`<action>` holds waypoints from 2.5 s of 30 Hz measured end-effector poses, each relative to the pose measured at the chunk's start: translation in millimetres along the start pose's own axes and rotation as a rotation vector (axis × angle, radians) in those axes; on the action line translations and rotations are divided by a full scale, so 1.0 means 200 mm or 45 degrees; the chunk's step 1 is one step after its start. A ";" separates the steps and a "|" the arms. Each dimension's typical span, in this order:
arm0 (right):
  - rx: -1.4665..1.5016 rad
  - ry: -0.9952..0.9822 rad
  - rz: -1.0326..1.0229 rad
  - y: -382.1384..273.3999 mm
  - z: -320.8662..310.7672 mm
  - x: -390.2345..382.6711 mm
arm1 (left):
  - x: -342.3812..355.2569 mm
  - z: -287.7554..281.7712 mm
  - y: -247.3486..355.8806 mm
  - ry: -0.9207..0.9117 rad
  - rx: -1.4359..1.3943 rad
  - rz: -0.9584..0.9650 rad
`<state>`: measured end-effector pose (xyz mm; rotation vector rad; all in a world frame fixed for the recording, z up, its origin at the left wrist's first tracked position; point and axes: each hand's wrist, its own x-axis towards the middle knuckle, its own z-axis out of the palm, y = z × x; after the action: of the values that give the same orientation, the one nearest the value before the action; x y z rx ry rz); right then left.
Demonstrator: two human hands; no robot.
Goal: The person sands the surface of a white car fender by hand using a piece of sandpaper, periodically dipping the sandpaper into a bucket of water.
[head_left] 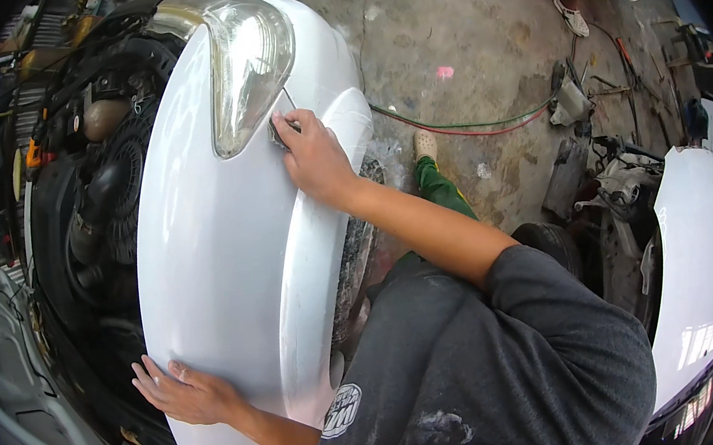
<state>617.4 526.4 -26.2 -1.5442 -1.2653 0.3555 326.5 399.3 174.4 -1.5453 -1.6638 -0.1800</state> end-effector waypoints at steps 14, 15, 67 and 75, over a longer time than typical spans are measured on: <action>-0.076 0.031 0.065 0.16 -0.03 0.18 | 0.01 -0.01 0.01 -0.001 -0.049 0.005; -0.048 0.042 0.092 0.14 -0.02 0.16 | 0.02 0.00 0.02 0.010 -0.045 0.022; 0.235 -0.168 -0.351 -0.17 -0.22 0.07 | 0.02 -0.02 0.02 0.009 -0.093 -0.025; 0.216 -0.146 -0.374 -0.15 -0.22 0.07 | 0.01 0.00 0.00 0.004 -0.094 -0.035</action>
<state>639.4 511.7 21.2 -1.1885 -1.4890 0.3544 326.8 400.7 175.7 -1.5769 -1.6930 -0.2612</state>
